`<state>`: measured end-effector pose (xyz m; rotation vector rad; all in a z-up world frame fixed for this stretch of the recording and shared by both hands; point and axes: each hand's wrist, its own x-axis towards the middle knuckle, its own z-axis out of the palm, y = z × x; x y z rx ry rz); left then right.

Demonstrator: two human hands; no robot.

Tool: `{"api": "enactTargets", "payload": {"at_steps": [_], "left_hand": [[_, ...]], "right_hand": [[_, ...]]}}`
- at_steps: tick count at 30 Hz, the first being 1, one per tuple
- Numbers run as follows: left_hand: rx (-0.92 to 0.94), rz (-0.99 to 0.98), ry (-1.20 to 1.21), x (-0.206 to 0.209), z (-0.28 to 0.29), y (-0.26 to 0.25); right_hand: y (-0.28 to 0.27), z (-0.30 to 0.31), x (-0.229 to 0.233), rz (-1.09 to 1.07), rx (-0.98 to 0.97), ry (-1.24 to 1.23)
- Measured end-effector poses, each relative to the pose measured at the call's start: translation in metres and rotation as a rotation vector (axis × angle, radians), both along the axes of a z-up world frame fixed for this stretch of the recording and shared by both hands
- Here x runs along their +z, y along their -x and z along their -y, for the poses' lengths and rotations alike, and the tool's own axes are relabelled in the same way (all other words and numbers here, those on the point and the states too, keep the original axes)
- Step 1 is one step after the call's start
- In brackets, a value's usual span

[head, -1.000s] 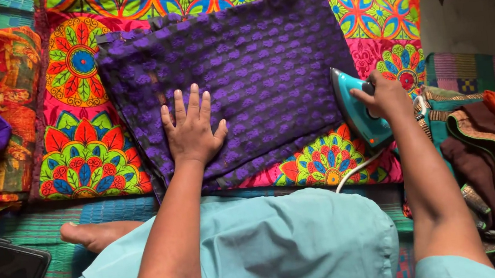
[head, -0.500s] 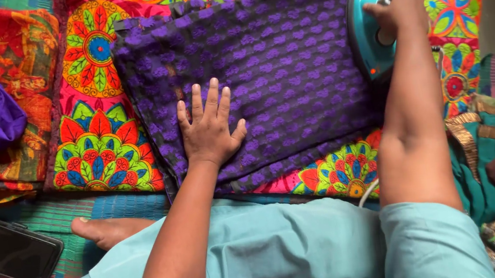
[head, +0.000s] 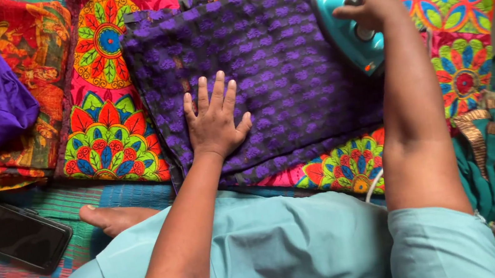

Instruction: The person unfolds a purple patterned cloth on a colorful mat, smooths it by hand, and presses it with an iron. They then fold the cloth and continue ironing the material.

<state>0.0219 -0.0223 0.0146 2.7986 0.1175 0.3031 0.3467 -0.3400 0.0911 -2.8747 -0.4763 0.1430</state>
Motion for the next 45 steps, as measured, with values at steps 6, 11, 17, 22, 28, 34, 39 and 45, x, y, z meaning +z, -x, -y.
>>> {"api": "enactTargets", "payload": {"at_steps": [6, 11, 17, 22, 28, 34, 39, 45], "left_hand": [[-0.023, 0.05, -0.003, -0.013, 0.0, 0.006], [-0.053, 0.014, 0.049, -0.016, -0.005, 0.011], [-0.071, -0.127, 0.086, -0.009, -0.009, 0.03], [-0.038, -0.45, 0.007, 0.034, -0.011, 0.042], [-0.211, -0.898, -0.102, 0.083, -0.029, 0.028], [-0.105, -0.763, -0.003, 0.137, -0.028, 0.075], [-0.066, -0.653, -0.018, 0.078, -0.03, 0.054], [-0.113, -0.558, 0.194, 0.119, -0.02, 0.04]], "right_hand": [[0.078, 0.035, 0.006, -0.073, 0.078, 0.043], [0.155, 0.059, 0.019, -0.191, 0.008, 0.048], [0.23, 0.073, 0.017, -0.188, -0.028, 0.036], [0.244, 0.051, 0.016, -0.195, -0.046, 0.024], [0.24, 0.007, 0.024, -0.181, -0.142, 0.085], [0.204, -0.029, 0.017, -0.125, -0.189, 0.071], [0.168, -0.067, 0.027, -0.09, -0.221, 0.077], [0.108, -0.116, 0.031, -0.068, -0.26, 0.103]]}}
